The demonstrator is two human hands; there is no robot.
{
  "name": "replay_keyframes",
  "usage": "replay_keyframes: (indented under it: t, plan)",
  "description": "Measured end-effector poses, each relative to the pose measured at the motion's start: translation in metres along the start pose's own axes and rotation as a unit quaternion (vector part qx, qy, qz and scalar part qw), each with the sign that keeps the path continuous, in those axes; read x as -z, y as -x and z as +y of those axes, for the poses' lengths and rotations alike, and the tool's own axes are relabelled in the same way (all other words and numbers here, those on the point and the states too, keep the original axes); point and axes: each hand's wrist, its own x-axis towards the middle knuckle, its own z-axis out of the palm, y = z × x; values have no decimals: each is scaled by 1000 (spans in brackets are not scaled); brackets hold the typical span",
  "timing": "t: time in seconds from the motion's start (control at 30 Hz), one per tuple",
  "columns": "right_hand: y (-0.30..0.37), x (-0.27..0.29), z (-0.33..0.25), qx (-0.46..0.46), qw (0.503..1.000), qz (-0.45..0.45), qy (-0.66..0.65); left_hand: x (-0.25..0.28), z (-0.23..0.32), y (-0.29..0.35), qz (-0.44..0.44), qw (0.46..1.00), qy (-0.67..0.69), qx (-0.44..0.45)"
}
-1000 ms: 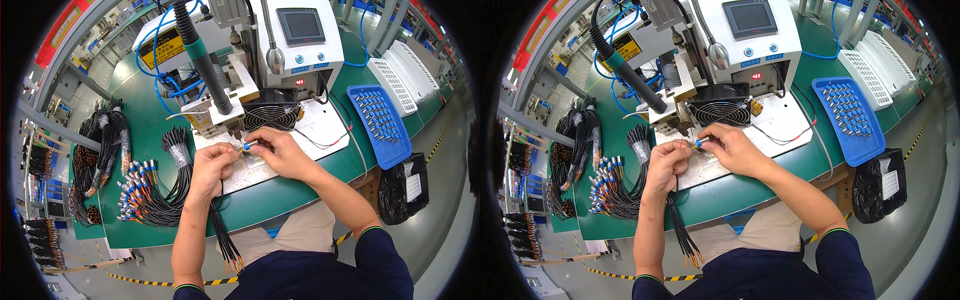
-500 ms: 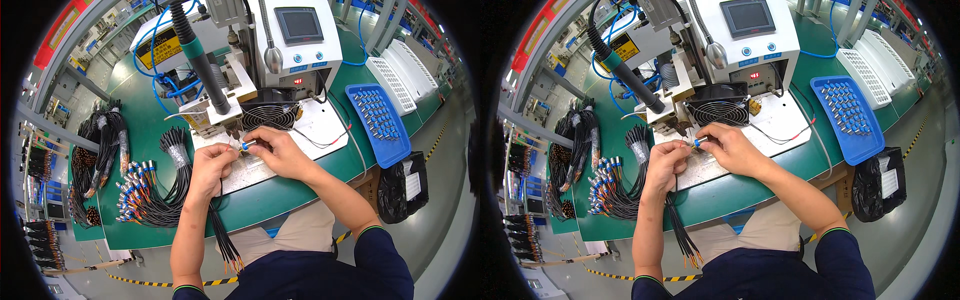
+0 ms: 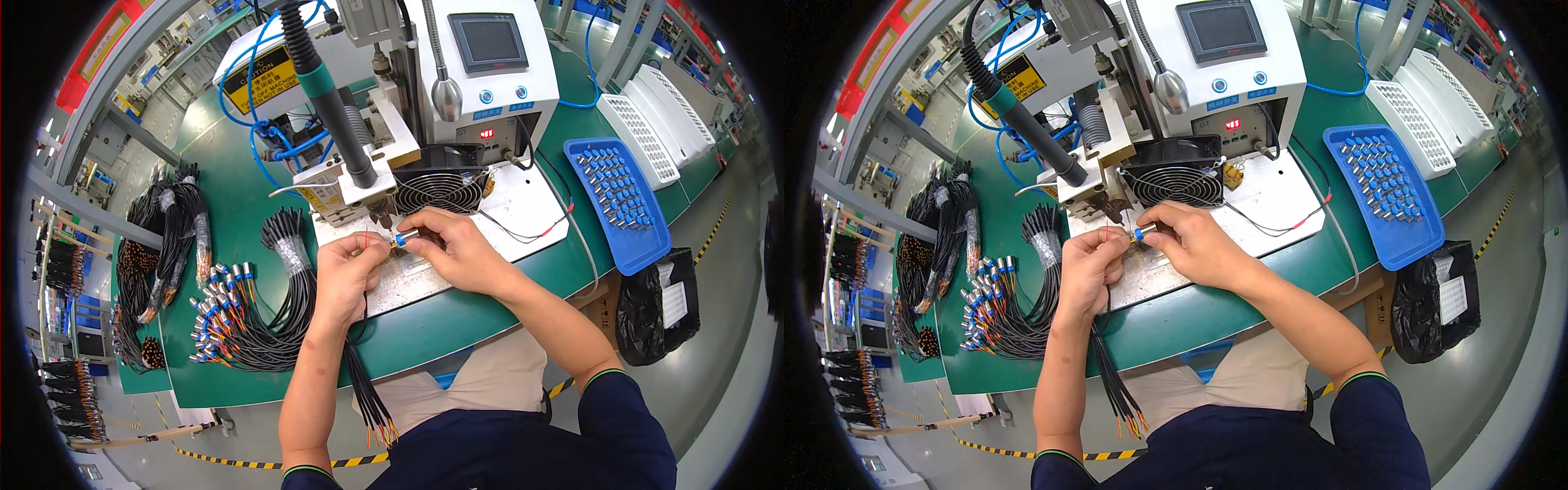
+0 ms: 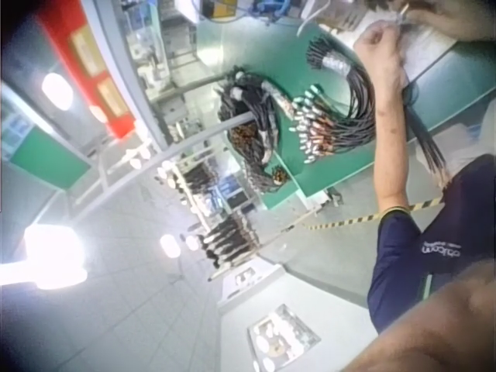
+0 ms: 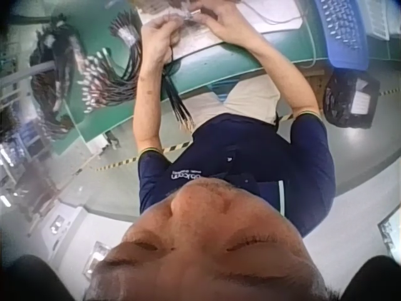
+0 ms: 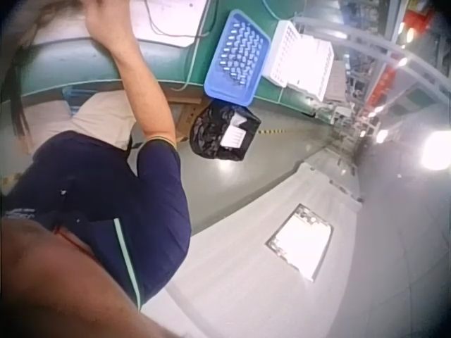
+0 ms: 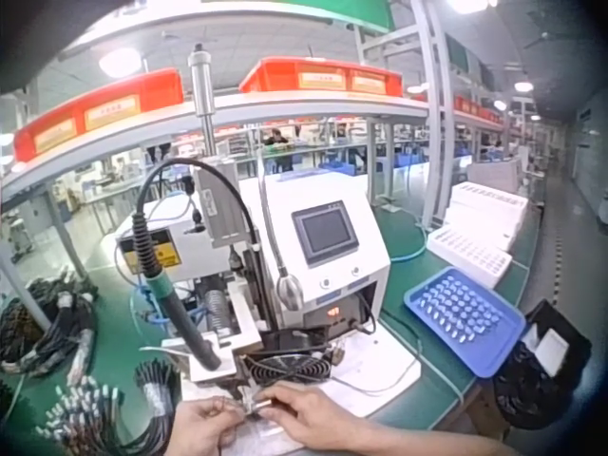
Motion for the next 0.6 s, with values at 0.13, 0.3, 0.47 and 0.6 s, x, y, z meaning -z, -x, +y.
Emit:
replay_keyframes:
  t: [0.13, 0.3, 0.47, 0.6]
  plan:
    - [0, -1, 2, 6, 1000, 6, -4, -1, 0, 0, 3, 1000, 12, 2]
    - [1, -1, 2, 13, 1000, 8, 4, -4, 1, 2, 7, 1000, 2, -4]
    - [0, -1, 3, 24, 1000, 9, 9, -4, 1, 2, 6, 1000, 7, -3]
    - [1, 0, 1, 16, 1000, 6, 6, -5, 1, 2, 8, 1000, 3, -8]
